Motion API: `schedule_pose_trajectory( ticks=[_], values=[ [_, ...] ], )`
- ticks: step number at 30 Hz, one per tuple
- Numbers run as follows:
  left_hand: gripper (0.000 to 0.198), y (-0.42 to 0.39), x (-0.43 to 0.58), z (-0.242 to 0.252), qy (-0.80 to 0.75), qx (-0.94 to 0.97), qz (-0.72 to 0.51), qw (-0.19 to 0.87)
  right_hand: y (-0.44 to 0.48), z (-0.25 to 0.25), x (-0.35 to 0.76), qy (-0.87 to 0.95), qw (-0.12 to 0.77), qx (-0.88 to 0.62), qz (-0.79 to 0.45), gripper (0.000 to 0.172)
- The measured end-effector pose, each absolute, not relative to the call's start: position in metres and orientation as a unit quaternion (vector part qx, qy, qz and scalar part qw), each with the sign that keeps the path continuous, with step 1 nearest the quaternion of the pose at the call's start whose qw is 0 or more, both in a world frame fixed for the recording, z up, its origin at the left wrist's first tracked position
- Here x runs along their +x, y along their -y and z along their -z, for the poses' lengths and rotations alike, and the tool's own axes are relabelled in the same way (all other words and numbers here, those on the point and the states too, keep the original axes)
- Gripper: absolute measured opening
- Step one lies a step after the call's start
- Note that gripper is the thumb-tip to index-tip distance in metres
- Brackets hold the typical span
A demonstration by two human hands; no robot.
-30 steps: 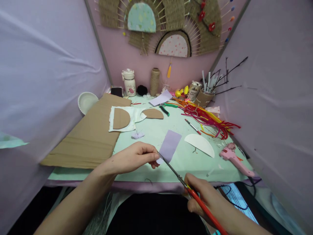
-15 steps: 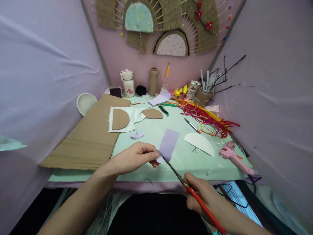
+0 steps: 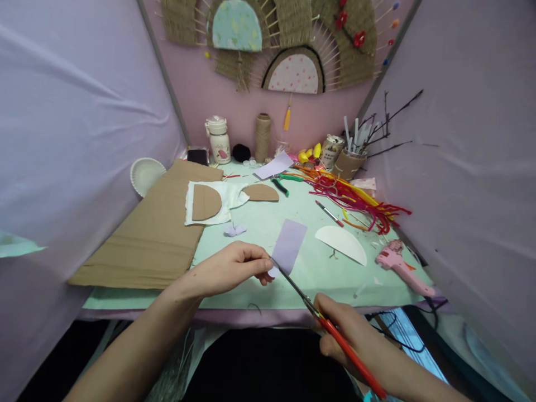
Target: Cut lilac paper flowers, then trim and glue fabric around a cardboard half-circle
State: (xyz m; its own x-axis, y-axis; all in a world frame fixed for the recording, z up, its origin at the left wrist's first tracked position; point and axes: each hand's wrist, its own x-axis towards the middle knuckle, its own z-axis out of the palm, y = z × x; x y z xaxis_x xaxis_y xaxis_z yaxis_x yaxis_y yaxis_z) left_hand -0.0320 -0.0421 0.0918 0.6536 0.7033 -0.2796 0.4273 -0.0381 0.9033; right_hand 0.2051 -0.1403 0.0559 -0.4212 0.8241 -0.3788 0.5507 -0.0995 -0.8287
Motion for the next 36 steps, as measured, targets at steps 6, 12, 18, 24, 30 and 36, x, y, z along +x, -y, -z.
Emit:
schedule_pose_trajectory(
  ticks=[6,12,18,24,30,36],
  values=[
    [0.028,0.0421,-0.0303,-0.0904,-0.405,0.705,-0.124,0.569,0.1384,-0.0598,0.2023,0.662,0.113,-0.545,-0.502,0.034],
    [0.027,0.043,-0.0279,-0.091,-0.404,0.706,-0.119,0.569,0.1398,-0.0573,0.2006,0.672,0.128,-0.532,-0.499,0.031],
    [0.027,0.0432,-0.0282,-0.0906,-0.397,0.705,-0.118,0.576,0.1401,-0.0513,0.2026,0.681,0.136,-0.511,-0.506,0.03],
    [0.025,0.0434,-0.0278,-0.0906,-0.408,0.699,-0.117,0.575,0.1403,-0.0523,0.2008,0.686,0.144,-0.507,-0.502,0.032],
    [0.027,0.0431,-0.0288,-0.0869,-0.396,0.698,-0.123,0.584,0.1413,-0.054,0.2002,0.677,0.146,-0.508,-0.512,0.038],
    [0.028,0.0443,-0.0269,-0.0851,-0.402,0.691,-0.131,0.586,0.1401,-0.0508,0.2017,0.678,0.151,-0.505,-0.512,0.04]
  ],
)
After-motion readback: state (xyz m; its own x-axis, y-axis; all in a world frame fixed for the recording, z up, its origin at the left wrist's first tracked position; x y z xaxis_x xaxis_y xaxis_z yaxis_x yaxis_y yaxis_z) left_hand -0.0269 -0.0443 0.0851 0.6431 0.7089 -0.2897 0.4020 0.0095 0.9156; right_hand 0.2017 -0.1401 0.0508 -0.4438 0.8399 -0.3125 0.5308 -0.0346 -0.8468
